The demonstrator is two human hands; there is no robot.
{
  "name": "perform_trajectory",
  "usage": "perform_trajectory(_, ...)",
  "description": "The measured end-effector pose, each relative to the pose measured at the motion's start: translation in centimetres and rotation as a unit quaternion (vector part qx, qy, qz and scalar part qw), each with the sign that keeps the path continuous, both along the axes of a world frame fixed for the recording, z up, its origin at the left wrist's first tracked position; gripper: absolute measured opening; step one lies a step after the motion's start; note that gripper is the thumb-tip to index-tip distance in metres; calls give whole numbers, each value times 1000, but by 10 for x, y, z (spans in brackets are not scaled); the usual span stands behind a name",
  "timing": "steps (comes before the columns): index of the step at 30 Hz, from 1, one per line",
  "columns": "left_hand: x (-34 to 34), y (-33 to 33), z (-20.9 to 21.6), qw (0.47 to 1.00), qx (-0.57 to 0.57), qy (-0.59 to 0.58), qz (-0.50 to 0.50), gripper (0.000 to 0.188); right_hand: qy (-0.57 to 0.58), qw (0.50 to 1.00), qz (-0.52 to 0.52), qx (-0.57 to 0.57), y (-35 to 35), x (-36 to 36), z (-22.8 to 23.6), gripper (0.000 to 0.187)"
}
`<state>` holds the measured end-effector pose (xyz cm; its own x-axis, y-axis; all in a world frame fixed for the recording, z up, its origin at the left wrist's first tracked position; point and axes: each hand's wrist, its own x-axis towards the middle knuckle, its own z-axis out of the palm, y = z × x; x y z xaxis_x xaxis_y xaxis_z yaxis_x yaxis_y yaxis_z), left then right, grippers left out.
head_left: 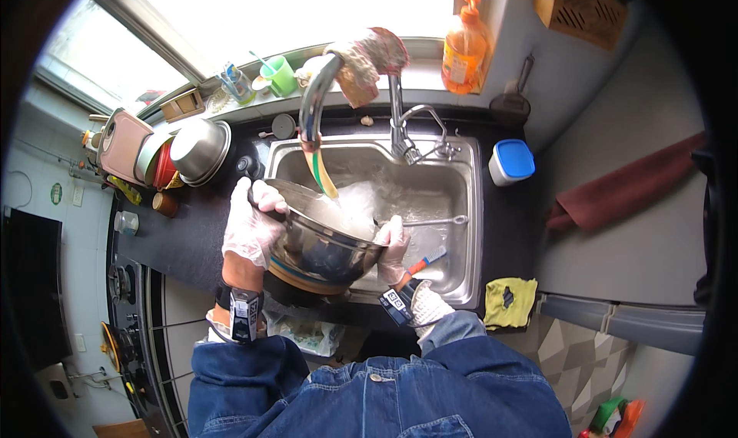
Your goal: The person washes a green bowl and a metal pot in a kitchen sink using a sponge and running water. The bowl is rinsed and placed in a dish rack. The pot is scrubbed and rinsed under the tap.
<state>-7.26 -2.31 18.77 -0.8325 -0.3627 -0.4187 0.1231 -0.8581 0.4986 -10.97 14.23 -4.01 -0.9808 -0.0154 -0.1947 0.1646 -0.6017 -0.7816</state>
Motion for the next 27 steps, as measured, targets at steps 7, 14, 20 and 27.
perform_trajectory(7,-28,22,25,997,-48,-59,-33,30,-69,987,-60,-133,-16,26,1,44)
perform_trajectory(14,-26,50,49,987,-114,-8,-110,26,-76,979,-60,-181,-17,42,20,38)
perform_trajectory(20,-11,35,64,995,77,-37,-48,16,-36,987,-48,-151,-1,39,48,39)
perform_trajectory(27,63,-13,22,999,28,-27,-8,9,127,988,28,86,45,5,76,49)
